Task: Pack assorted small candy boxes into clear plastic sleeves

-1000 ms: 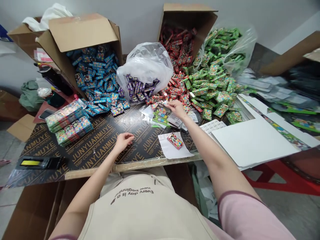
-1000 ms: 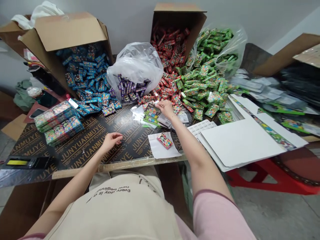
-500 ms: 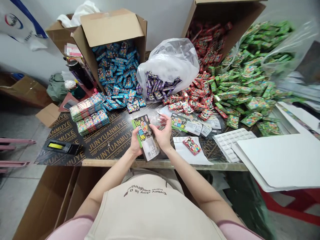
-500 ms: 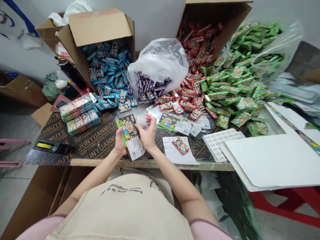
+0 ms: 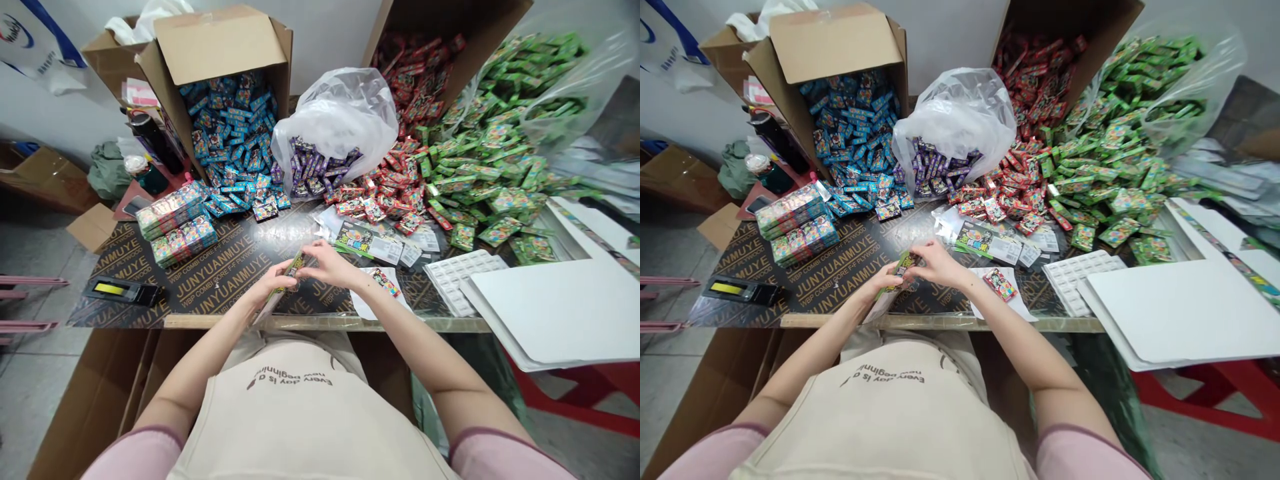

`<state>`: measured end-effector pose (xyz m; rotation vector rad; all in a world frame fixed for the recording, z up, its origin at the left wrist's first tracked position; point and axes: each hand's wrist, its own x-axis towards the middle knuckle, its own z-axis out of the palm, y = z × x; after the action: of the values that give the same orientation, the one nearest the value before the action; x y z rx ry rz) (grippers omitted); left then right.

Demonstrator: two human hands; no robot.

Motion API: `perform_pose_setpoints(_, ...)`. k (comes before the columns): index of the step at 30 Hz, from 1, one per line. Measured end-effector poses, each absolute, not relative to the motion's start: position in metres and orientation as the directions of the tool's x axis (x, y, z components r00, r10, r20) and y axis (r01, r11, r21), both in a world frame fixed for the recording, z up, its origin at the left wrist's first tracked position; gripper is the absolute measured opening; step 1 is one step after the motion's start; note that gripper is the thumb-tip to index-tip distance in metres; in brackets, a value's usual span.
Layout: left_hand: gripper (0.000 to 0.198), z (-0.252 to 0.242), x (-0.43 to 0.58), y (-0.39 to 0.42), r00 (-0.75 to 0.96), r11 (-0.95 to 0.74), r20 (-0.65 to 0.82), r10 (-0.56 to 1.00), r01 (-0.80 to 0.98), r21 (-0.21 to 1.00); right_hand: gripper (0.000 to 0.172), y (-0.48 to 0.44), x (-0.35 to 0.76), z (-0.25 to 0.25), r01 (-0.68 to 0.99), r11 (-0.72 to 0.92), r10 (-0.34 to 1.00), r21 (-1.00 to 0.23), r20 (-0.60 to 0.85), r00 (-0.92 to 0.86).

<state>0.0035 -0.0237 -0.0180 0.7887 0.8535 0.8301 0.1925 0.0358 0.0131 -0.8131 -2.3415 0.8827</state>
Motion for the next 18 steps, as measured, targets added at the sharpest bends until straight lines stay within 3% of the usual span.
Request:
perform_pose_setpoints(2, 0.045, -0.015, 0.003, -0.025, 0.402, 0.451, -0.332, 0.853, -0.247, 0.858, 0.027, 0.037, 0.199, 0.01, 0.371, 0.589, 0.659, -0.718, 0.162, -0.734)
perform_pose_setpoints(4, 0.038, -0.014, 0.005, -0.027, 0.39, 0.478, -0.37, 0.844, -0.229, 0.848, 0.042, 0.038, 0.202, 0.006, 0.364, 0.552, 0.659, -0.75, 0.124, -0.742)
perform_pose_setpoints(6, 0.035, -0.014, 0.009, -0.028, 0.359, 0.479, -0.381, 0.852, -0.24, 0.844, 0.042, 0.038, 0.2, 0.002, 0.33, 0.508, 0.681, -0.795, 0.136, -0.719)
perform_pose_setpoints(9, 0.037, -0.012, 0.013, -0.026, 0.262, 0.447, -0.381, 0.887, -0.273, 0.852, 0.034, 0.034, 0.192, -0.005, 0.335, 0.439, 0.843, -0.834, 0.253, -0.475)
perform_pose_setpoints(12, 0.042, -0.008, 0.012, -0.022, 0.197, 0.412, -0.367, 0.909, -0.291, 0.863, 0.054, 0.024, 0.183, -0.014, 0.247, 0.282, 0.956, -0.927, 0.251, -0.152)
perform_pose_setpoints(15, 0.039, -0.007, 0.009, -0.02, 0.062, 0.237, -0.23, 0.971, -0.15, 0.96, 0.056, 0.014, 0.178, -0.024, 0.019, 0.021, 0.945, -1.0, 0.014, -0.327)
perform_pose_setpoints(18, 0.048, -0.009, 0.008, -0.017, -0.057, 0.075, -0.068, 0.996, 0.137, 0.988, 0.044, 0.008, 0.175, -0.029, -0.027, -0.086, 0.912, -0.996, -0.068, -0.405)
